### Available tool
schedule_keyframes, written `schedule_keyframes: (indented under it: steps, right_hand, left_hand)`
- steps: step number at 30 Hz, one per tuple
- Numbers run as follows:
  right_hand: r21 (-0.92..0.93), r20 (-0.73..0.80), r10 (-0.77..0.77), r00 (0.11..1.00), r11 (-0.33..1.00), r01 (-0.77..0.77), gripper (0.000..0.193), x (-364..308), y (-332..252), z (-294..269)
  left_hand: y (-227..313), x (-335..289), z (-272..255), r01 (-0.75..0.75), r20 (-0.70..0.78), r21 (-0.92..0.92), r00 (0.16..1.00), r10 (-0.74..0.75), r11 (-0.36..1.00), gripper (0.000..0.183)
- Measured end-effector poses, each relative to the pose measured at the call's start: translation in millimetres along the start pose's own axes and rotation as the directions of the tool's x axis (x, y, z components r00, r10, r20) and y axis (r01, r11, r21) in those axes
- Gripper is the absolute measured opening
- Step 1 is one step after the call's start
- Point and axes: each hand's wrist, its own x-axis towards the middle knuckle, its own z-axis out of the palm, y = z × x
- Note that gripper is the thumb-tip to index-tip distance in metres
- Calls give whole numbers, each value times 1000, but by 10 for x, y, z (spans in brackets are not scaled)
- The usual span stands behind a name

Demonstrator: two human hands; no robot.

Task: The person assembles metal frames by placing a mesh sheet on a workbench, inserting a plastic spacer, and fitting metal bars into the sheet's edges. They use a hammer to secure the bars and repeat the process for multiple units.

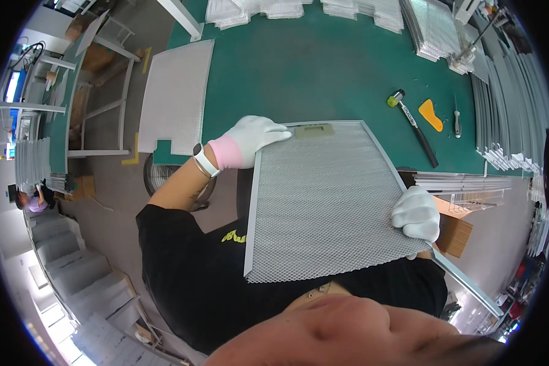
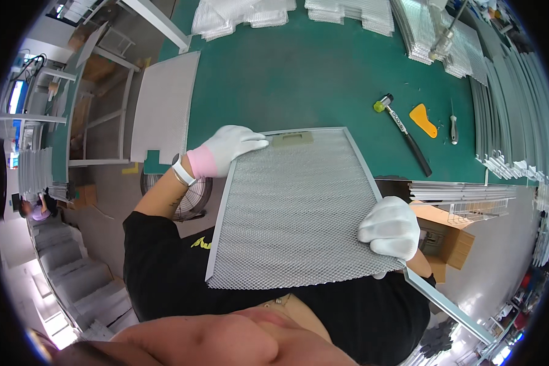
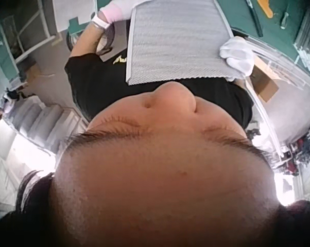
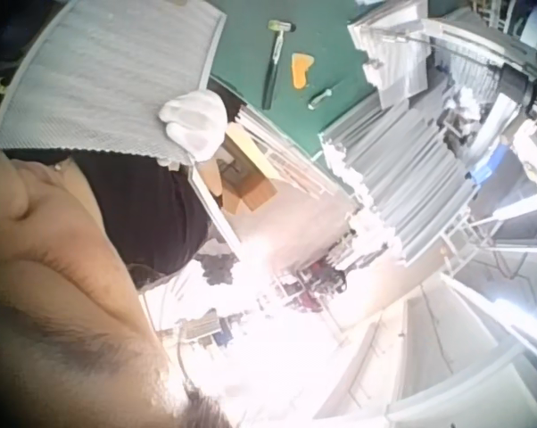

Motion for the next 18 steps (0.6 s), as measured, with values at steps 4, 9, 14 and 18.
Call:
schedule_keyframes:
  steps: [4,9,14,18]
  right_hand:
    - [53,206,107,973,991,-120,61,199,-21,-169]
    - [-214,-204,244,948,934,-286,31,329,35,-203]
    - [-173,-387,353,852,879,-443,30,607,501,-419]
    - [-87,-336,274,901,944,-319,30,784,593,-311]
  left_hand:
    - [-45,-45,-163,118,-40,62,992,-116,991,22]
    - [597,105,-830,-415,-338,-408,896,288,813,13]
    - [784,315,-926,-484,-859,-207,505,78,851,26]
    - [567,330,-947,-429,-919,-291,373,-125,855,25]
